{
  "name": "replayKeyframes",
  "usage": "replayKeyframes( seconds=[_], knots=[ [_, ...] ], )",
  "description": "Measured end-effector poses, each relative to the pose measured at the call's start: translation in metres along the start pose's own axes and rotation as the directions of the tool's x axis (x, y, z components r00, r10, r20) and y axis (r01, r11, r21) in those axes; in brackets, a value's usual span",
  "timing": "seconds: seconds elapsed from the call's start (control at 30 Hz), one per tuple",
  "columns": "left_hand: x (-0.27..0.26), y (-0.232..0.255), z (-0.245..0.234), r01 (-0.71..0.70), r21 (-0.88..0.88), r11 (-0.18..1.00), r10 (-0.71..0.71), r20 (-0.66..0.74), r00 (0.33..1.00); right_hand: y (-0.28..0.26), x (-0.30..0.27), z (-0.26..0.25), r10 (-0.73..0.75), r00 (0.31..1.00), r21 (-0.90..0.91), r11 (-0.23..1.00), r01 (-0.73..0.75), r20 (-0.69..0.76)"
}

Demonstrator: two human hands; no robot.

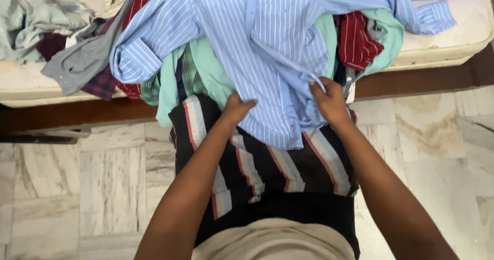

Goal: The person buttons a light green shirt on a hanger, then switches to a blue striped shirt and buttons it. The shirts are handled one at a time on a bed with other clothes nearby.

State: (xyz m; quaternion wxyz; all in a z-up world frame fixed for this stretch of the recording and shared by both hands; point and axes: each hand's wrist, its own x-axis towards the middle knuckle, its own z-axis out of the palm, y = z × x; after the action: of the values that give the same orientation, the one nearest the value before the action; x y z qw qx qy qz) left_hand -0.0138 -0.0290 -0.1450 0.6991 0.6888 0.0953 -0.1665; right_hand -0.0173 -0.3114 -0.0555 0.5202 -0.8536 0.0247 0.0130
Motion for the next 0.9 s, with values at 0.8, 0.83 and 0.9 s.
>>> replayKeyframes(
  seconds=[0.8,0.83,0.9],
  knots=[
    [-0.191,0.092,-0.108,0.169,0.84,0.515,0.307,-0.365,0.879,-0.068,-0.111,-0.018,-0.328,0.891,-0.485,0.752,0.447,0.313],
    [-0.19,0.1,-0.108,0.199,0.839,0.506,0.282,-0.379,0.881,-0.072,-0.112,-0.016,-0.27,0.921,-0.47,0.797,0.378,0.282],
    [-0.19,0.114,-0.109,0.185,0.877,0.444,0.324,-0.35,0.879,-0.082,-0.112,-0.016,-0.147,0.962,-0.431,0.871,0.235,0.229]
  ],
)
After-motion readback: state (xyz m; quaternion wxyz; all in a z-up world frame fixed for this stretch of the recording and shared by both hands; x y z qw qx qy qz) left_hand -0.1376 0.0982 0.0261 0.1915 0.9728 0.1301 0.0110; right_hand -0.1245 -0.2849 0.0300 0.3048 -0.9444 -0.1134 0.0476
